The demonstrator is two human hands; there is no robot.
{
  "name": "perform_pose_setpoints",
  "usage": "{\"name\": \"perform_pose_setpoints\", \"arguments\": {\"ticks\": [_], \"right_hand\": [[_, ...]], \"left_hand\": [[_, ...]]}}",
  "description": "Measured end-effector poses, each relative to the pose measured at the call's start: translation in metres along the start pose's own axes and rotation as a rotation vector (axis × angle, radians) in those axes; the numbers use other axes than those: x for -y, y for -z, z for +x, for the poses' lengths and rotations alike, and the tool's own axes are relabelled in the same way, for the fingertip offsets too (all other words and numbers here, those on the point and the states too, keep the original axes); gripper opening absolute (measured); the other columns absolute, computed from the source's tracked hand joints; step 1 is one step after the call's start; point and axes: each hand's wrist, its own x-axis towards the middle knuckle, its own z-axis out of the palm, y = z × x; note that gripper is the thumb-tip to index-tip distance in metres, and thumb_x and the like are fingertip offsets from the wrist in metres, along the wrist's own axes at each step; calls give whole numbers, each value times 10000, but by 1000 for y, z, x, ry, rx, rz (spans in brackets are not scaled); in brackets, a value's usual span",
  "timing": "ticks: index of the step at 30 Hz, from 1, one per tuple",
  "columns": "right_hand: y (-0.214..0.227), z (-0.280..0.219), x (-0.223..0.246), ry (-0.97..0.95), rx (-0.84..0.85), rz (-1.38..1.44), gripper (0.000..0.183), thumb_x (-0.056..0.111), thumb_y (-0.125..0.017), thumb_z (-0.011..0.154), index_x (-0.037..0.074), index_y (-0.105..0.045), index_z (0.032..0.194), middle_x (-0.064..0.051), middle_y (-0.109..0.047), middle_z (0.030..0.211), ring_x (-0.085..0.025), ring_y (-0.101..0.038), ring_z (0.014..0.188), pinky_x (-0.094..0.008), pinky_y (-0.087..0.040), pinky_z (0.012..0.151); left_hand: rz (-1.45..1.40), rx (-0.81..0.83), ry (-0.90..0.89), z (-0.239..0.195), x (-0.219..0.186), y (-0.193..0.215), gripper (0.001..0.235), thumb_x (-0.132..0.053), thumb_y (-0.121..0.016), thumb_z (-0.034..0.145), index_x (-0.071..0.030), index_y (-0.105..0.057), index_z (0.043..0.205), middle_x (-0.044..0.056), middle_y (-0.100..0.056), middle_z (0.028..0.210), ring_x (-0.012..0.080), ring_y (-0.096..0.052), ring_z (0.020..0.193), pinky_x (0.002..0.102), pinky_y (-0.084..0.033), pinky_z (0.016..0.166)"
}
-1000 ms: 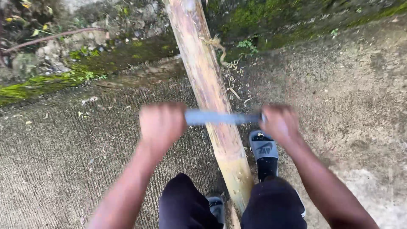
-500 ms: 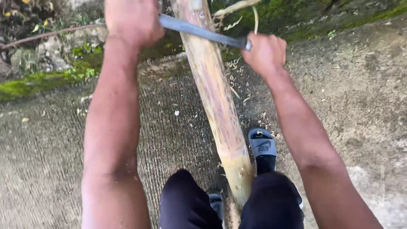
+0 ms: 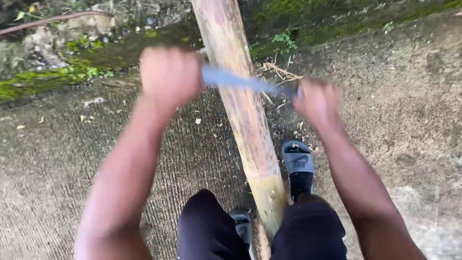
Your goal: Shave the outer layer of a bamboo pole using a drawknife.
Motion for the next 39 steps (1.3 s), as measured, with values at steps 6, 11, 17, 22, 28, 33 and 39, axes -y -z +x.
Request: {"name": "perform_pose_setpoints", "arguments": {"ticks": [6,11,17,22,28,33,39], "right_hand": [[-5,108,12,-64,-54,88,154,226,-707,885,130,-684,767,-138,-686,668,-341,-682,584,-485,-559,602],[38,-8,2,52,-10,18,225,218,-758,905,114,-650,737,-103,-660,672,-277,-640,562,-436,-511,560],[67,-149,-12,182,178,8,304,261,-793,907,125,-694,653,-20,-596,508,-167,-514,392,-366,-420,416],[68,-81,-7,220,31,61,220,212,-702,955,139,-675,748,-33,-613,631,-176,-557,527,-349,-467,531],[45,47,-3,220,-55,-90,228,166,-703,927,151,-629,712,-18,-611,654,-176,-569,522,-353,-461,513],[26,131,-7,223,-183,-231,219,246,-707,913,171,-676,710,-73,-644,647,-254,-656,544,-383,-529,516],[29,128,-1,188,-74,-90,164,198,-725,936,130,-686,791,-107,-672,674,-272,-675,553,-421,-540,539]], "left_hand": [[-14,-289,43,84,71,7,62,-254,-723,784,-217,-772,777,61,-709,667,225,-667,548,385,-479,451],[-221,-391,53,-46,-23,-44,104,-249,-750,791,-207,-706,707,16,-642,597,179,-601,482,372,-461,487],[-485,-275,91,-172,-130,-64,126,-226,-766,715,-160,-664,685,10,-610,559,172,-578,447,368,-454,420],[-441,-319,85,-128,-91,-57,242,-270,-788,843,-149,-666,673,-3,-600,526,140,-541,382,347,-418,352],[-296,-445,95,-27,3,-46,215,-285,-759,871,-211,-681,684,-24,-617,576,133,-558,428,337,-431,405],[-85,-461,103,49,72,-53,20,-233,-736,790,-242,-751,780,-4,-655,593,161,-626,470,364,-462,447],[-15,-535,124,48,66,-43,27,-249,-746,780,-252,-749,753,9,-652,581,170,-616,441,350,-463,432]]}}
